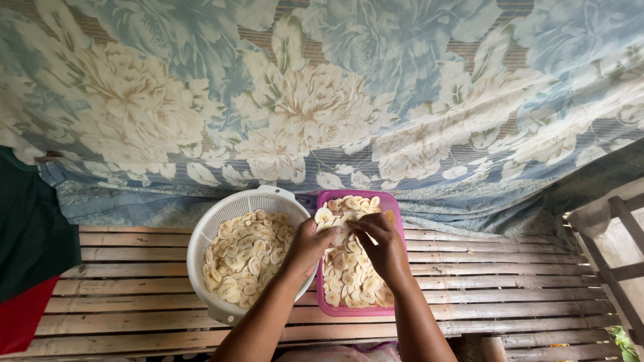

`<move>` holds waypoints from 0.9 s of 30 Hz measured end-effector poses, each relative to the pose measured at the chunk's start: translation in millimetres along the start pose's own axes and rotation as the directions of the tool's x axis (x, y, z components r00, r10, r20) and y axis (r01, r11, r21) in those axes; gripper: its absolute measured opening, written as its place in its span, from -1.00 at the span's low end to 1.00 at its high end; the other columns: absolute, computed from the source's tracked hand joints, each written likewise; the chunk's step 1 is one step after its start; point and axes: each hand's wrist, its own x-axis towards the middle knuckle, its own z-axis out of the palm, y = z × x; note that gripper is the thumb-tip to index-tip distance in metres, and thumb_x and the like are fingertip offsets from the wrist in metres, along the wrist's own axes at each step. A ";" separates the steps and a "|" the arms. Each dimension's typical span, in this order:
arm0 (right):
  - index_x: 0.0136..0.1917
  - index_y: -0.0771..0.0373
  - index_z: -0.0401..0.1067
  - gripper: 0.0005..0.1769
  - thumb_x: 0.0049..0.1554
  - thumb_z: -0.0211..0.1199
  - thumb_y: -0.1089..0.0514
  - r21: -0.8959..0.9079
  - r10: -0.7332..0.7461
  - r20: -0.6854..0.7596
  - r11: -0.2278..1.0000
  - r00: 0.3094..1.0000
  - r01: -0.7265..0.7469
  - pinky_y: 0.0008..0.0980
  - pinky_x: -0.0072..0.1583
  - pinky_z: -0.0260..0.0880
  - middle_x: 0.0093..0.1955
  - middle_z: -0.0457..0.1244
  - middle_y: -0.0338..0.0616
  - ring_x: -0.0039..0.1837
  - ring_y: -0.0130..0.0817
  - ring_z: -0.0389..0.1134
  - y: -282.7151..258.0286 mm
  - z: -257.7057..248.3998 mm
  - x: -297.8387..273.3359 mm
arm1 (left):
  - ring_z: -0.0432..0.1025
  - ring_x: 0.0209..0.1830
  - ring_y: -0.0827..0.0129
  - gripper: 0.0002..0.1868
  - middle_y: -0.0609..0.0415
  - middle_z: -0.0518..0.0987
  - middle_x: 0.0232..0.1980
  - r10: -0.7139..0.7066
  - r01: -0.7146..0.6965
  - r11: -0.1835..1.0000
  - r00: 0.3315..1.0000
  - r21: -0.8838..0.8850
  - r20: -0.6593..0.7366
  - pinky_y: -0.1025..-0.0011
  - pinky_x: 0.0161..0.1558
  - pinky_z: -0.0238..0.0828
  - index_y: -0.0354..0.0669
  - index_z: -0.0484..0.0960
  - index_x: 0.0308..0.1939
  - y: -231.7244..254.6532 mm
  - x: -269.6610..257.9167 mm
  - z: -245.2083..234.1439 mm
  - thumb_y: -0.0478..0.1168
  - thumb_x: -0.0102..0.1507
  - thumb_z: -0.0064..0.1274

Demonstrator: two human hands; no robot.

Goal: The person sorts sliced dry fruit by hand from a white colander into a pink plastic container.

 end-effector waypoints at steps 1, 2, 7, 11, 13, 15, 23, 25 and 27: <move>0.09 0.20 0.62 -0.73 0.08 0.41 0.32 0.026 0.001 -0.030 1.000 1.000 -0.001 -0.39 -0.02 0.48 -0.01 0.39 -0.12 -0.01 -0.28 0.45 8.3 1.6 -3.3 | 0.61 -0.10 0.35 -0.69 -0.09 0.71 -0.06 -0.020 0.020 1.000 1.000 -0.022 0.002 0.34 -0.01 0.63 -0.31 0.59 0.04 -3.2 1.6 -0.6 -0.24 0.25 0.16; 0.07 0.21 0.62 -0.76 0.09 0.40 0.32 0.052 0.003 -0.060 0.999 0.998 0.000 -0.40 -0.02 0.47 -0.01 0.39 -0.13 0.00 -0.30 0.45 17.1 3.0 -6.9 | 0.61 -0.10 0.32 -0.69 -0.12 0.71 -0.06 -0.040 0.040 0.998 0.999 -0.043 0.005 0.33 -0.02 0.63 -0.32 0.59 0.04 -8.1 3.1 -0.8 -0.26 0.25 0.15; -0.05 0.21 0.62 -0.93 0.20 0.35 0.31 0.255 0.152 -0.187 0.962 0.970 -0.102 -0.43 0.08 0.48 0.00 0.39 -0.17 0.05 -0.37 0.41 57.1 0.3 -21.3 | 0.59 -0.02 0.23 -0.68 -0.14 0.66 0.02 -0.097 0.114 0.948 0.993 -0.297 0.069 0.14 0.10 0.57 -0.31 0.57 0.07 -17.8 10.9 -6.2 -0.19 0.30 0.09; -0.07 0.26 0.64 -0.90 0.09 0.43 0.29 0.182 0.168 -0.235 0.975 0.957 -0.127 -0.36 0.10 0.42 -0.01 0.33 -0.14 0.08 -0.33 0.36 56.8 -6.6 -27.5 | 0.56 0.14 0.28 -0.58 -0.04 0.66 0.15 -0.118 0.188 0.801 0.980 -0.568 0.158 0.10 0.25 0.45 -0.25 0.56 0.13 2.9 6.0 -7.7 -0.06 0.33 -0.12; -0.05 0.24 0.62 -0.82 0.03 0.46 0.28 0.121 0.085 -0.218 0.991 0.972 -0.059 -0.35 0.11 0.44 0.00 0.33 -0.15 0.09 -0.31 0.35 43.4 -4.2 -22.1 | 0.55 0.17 0.29 -0.53 -0.03 0.66 0.16 -0.102 0.199 0.748 0.977 -0.633 0.187 0.13 0.26 0.44 -0.23 0.55 0.16 11.0 4.9 -4.4 -0.02 0.33 -0.20; 0.01 0.19 0.61 -0.74 0.01 0.46 0.26 0.107 0.023 -0.164 0.994 0.986 -0.005 -0.37 0.10 0.52 0.02 0.34 -0.18 0.07 -0.31 0.37 17.4 6.2 -15.8 | 0.54 0.14 0.29 -0.51 -0.04 0.66 0.15 -0.076 0.182 0.746 0.979 -0.641 0.190 0.17 0.21 0.45 -0.20 0.54 0.18 10.9 1.5 -1.0 0.00 0.33 -0.26; 0.11 0.18 0.60 -0.64 0.00 0.42 0.33 -0.080 -0.180 -0.064 0.981 0.982 0.175 -0.29 0.06 0.46 0.02 0.38 -0.13 0.06 -0.20 0.42 -40.2 19.3 -5.6 | 0.48 -0.08 0.31 -0.54 0.00 0.61 -0.10 -0.048 0.195 0.770 0.967 -0.608 0.248 0.27 0.08 0.46 -0.29 0.56 0.03 -28.0 6.8 -5.6 0.03 0.45 -0.26; 0.10 0.18 0.59 -0.69 0.06 0.36 0.32 0.068 -0.038 -0.050 0.997 0.998 0.042 -0.33 0.03 0.49 0.03 0.40 -0.16 0.07 -0.29 0.44 -29.6 24.1 -7.3 | 0.50 -0.06 0.30 -0.59 0.00 0.61 -0.10 -0.049 0.208 0.747 0.965 -0.632 0.259 0.26 0.12 0.47 -0.29 0.55 0.00 -31.6 7.1 -7.5 0.00 0.46 -0.24; 0.09 0.21 0.58 -0.75 0.13 0.29 0.31 0.299 0.211 0.037 0.931 0.977 -0.212 -0.37 -0.02 0.54 0.05 0.41 -0.17 0.07 -0.40 0.47 -14.6 29.6 -11.7 | 0.53 -0.03 0.24 -0.64 -0.04 0.61 -0.10 -0.019 0.199 0.745 0.960 -0.637 0.278 0.20 0.18 0.48 -0.32 0.53 -0.01 -30.2 7.7 -7.4 -0.06 0.50 -0.19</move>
